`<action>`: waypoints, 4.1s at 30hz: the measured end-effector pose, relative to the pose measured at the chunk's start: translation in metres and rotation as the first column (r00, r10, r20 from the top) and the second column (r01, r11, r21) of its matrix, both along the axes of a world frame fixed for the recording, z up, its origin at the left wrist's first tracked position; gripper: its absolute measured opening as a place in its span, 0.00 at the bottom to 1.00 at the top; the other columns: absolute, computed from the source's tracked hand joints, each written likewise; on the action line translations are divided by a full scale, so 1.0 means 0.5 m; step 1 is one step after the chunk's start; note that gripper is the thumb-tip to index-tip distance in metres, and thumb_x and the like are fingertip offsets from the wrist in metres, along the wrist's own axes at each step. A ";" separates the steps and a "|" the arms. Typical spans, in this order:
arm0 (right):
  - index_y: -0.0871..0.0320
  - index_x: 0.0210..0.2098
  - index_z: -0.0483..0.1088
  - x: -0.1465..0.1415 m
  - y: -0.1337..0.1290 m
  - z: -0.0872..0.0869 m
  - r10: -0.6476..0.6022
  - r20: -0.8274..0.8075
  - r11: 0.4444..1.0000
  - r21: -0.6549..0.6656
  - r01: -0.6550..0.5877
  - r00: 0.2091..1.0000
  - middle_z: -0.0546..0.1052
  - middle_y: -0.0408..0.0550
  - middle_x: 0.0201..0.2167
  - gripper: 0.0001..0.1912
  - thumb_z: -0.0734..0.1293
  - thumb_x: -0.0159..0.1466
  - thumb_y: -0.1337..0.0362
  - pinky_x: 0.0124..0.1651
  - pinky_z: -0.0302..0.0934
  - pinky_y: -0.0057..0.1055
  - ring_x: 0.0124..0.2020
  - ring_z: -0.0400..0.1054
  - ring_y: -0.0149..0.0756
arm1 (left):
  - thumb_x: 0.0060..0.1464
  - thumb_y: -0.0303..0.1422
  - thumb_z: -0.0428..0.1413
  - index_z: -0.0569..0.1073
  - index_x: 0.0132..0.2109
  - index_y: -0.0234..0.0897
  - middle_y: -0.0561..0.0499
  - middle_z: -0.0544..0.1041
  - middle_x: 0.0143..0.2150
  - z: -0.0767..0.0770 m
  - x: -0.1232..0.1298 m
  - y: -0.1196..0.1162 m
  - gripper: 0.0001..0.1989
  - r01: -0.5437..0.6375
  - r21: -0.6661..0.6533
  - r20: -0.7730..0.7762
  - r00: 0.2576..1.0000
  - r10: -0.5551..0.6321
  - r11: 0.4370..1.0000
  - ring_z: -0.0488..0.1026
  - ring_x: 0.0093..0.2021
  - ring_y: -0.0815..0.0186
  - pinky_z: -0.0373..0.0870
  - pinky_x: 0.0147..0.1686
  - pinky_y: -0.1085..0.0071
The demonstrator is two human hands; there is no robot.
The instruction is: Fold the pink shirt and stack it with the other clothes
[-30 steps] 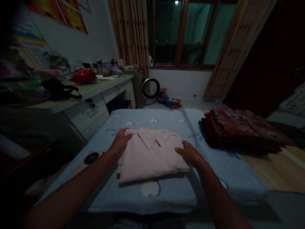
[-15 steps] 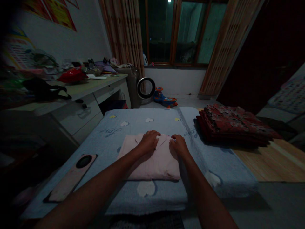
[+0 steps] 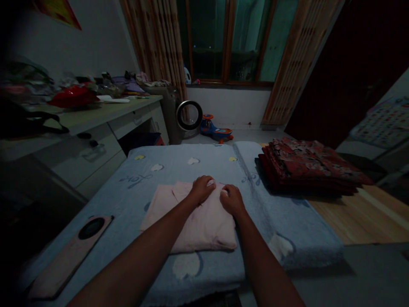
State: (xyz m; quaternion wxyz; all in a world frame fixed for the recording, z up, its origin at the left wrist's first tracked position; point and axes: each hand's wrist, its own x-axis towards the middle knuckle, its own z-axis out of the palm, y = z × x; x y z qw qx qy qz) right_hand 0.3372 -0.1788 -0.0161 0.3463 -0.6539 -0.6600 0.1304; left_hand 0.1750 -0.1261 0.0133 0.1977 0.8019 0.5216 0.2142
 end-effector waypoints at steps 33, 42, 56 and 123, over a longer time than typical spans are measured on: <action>0.57 0.32 0.74 -0.003 0.006 0.003 0.020 -0.093 0.999 0.042 -0.016 0.995 0.78 0.49 0.35 0.15 0.58 0.63 0.58 0.46 0.56 0.31 0.39 0.68 0.37 | 0.65 0.28 0.46 0.63 0.50 0.39 0.49 0.76 0.46 -0.030 0.002 -0.027 0.08 0.000 0.251 0.108 0.994 -0.028 0.968 0.73 0.49 0.63 0.60 0.52 0.64; 0.58 0.24 0.73 -0.017 0.000 0.015 -0.132 0.117 0.990 -0.042 0.138 0.984 0.77 0.49 0.26 0.21 0.56 0.67 0.60 0.35 0.51 0.29 0.30 0.67 0.34 | 0.66 0.30 0.46 0.65 0.50 0.41 0.49 0.76 0.46 -0.026 0.010 -0.040 0.08 -0.075 0.317 -0.019 0.996 0.086 0.946 0.71 0.49 0.62 0.57 0.53 0.62; 0.58 0.33 0.75 -0.023 -0.003 0.000 -0.279 0.333 0.942 -0.086 0.324 0.900 0.79 0.52 0.38 0.12 0.62 0.64 0.59 0.43 0.51 0.33 0.40 0.67 0.41 | 0.63 0.35 0.49 0.68 0.51 0.37 0.43 0.71 0.48 -0.025 0.025 -0.052 0.11 -0.195 0.370 -0.197 0.939 0.281 0.909 0.65 0.51 0.55 0.55 0.56 0.55; 0.57 0.38 0.75 0.022 -0.010 0.010 -0.240 0.323 0.930 -0.192 0.312 0.916 0.75 0.54 0.42 0.20 0.53 0.71 0.59 0.46 0.51 0.35 0.46 0.64 0.40 | 0.61 0.49 0.46 0.60 0.66 0.39 0.44 0.57 0.70 -0.045 0.002 -0.130 0.31 0.185 0.205 -0.336 0.935 -0.109 0.961 0.55 0.66 0.51 0.52 0.63 0.53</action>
